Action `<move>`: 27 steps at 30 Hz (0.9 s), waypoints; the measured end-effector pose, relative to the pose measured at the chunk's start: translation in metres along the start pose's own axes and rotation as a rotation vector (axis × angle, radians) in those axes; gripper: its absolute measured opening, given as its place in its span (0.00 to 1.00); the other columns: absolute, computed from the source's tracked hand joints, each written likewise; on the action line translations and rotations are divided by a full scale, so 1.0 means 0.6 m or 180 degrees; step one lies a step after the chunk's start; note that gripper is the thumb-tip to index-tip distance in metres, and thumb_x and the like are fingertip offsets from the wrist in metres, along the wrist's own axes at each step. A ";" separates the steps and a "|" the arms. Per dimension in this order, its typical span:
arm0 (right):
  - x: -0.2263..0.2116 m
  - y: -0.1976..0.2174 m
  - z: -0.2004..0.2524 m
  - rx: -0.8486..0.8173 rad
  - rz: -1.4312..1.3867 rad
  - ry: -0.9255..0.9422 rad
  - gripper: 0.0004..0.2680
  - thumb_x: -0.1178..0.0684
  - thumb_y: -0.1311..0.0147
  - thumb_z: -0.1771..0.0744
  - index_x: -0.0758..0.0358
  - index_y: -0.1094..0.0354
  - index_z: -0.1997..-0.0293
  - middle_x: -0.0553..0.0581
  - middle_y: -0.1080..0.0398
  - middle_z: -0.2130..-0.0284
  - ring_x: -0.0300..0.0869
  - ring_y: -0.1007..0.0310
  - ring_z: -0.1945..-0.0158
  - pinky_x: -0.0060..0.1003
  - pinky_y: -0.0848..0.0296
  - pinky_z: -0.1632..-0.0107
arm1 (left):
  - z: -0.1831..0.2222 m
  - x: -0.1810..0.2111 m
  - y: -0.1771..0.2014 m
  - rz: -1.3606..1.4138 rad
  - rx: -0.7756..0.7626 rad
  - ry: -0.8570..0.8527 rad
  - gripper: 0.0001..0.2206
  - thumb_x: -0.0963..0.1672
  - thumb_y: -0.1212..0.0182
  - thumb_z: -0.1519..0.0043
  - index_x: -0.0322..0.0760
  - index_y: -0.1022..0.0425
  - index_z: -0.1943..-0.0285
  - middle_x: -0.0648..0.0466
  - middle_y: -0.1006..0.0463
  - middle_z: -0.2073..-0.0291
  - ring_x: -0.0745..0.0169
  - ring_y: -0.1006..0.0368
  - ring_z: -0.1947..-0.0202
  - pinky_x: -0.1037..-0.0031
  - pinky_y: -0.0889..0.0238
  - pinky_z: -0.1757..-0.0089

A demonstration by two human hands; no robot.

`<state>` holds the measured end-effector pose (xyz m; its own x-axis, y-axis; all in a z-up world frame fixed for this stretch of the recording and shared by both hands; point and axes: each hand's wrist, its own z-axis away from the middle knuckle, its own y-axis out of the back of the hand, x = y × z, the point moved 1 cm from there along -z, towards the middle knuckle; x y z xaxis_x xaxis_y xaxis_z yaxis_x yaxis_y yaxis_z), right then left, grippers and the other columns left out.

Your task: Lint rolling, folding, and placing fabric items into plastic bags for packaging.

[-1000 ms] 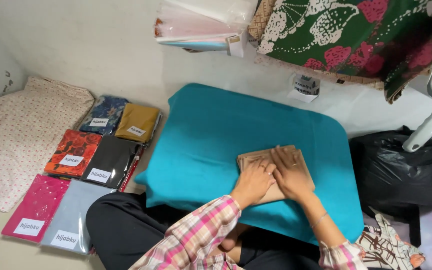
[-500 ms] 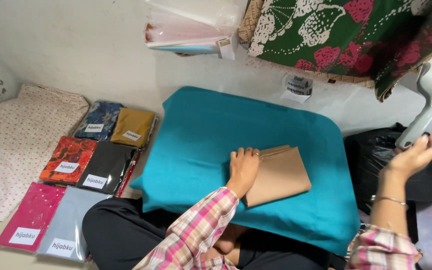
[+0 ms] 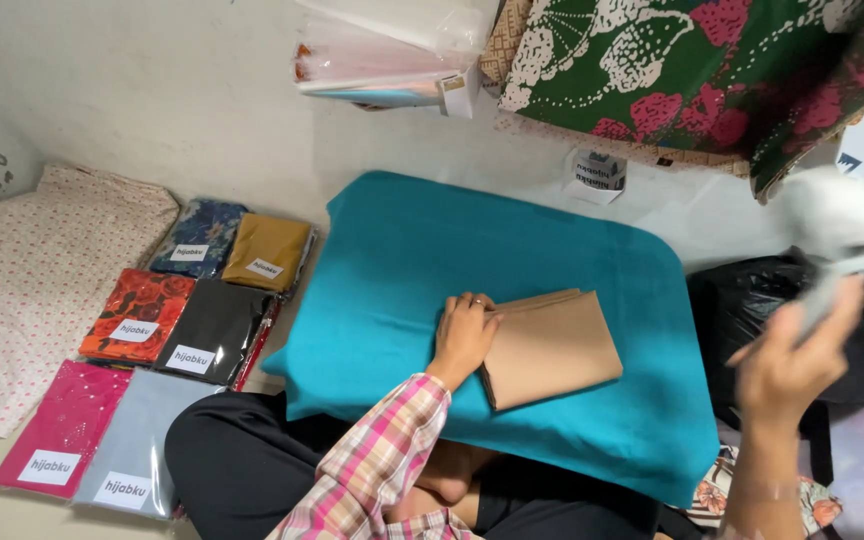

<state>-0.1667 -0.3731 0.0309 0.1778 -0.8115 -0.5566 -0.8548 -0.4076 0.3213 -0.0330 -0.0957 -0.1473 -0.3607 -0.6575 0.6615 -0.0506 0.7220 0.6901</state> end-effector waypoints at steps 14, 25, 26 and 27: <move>-0.005 -0.174 0.238 -0.2567 0.2388 0.0075 0.20 0.42 0.59 0.29 0.37 0.48 0.25 0.66 0.26 0.73 0.65 0.20 0.70 0.56 0.19 0.69 | 0.006 -0.027 -0.027 0.0052 0.0322 -0.0446 0.11 0.47 0.36 0.38 0.42 0.27 0.50 0.53 0.27 0.65 0.52 0.27 0.61 0.68 0.35 0.54; -0.053 -0.058 0.270 -0.2605 0.2383 0.0017 0.23 0.48 0.52 0.32 0.48 0.47 0.26 0.61 0.25 0.76 0.56 0.25 0.81 0.53 0.28 0.75 | 0.001 -0.024 -0.045 0.0021 0.0196 -0.0373 0.12 0.41 0.40 0.38 0.30 0.21 0.48 0.40 0.25 0.55 0.44 0.32 0.58 0.61 0.36 0.51; -0.045 -0.076 0.261 -0.2319 0.2283 0.0213 0.22 0.49 0.50 0.33 0.49 0.43 0.27 0.63 0.26 0.77 0.59 0.27 0.81 0.55 0.29 0.76 | 0.000 -0.025 -0.046 -0.0061 0.0170 -0.0377 0.13 0.41 0.39 0.39 0.29 0.21 0.47 0.39 0.25 0.56 0.44 0.32 0.58 0.61 0.36 0.51; -0.041 -0.099 0.241 -0.2311 0.2269 0.0220 0.22 0.49 0.50 0.33 0.49 0.43 0.27 0.63 0.26 0.77 0.59 0.27 0.81 0.55 0.29 0.76 | -0.005 -0.029 -0.050 -0.0073 0.0183 -0.0380 0.13 0.41 0.39 0.39 0.29 0.21 0.47 0.39 0.25 0.56 0.44 0.32 0.58 0.61 0.36 0.51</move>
<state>-0.1906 -0.2684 -0.0856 -0.2096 -0.9777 -0.0162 -0.2747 0.0430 0.9606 -0.0222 -0.1069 -0.1786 -0.4670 -0.6461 0.6037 -0.1121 0.7204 0.6844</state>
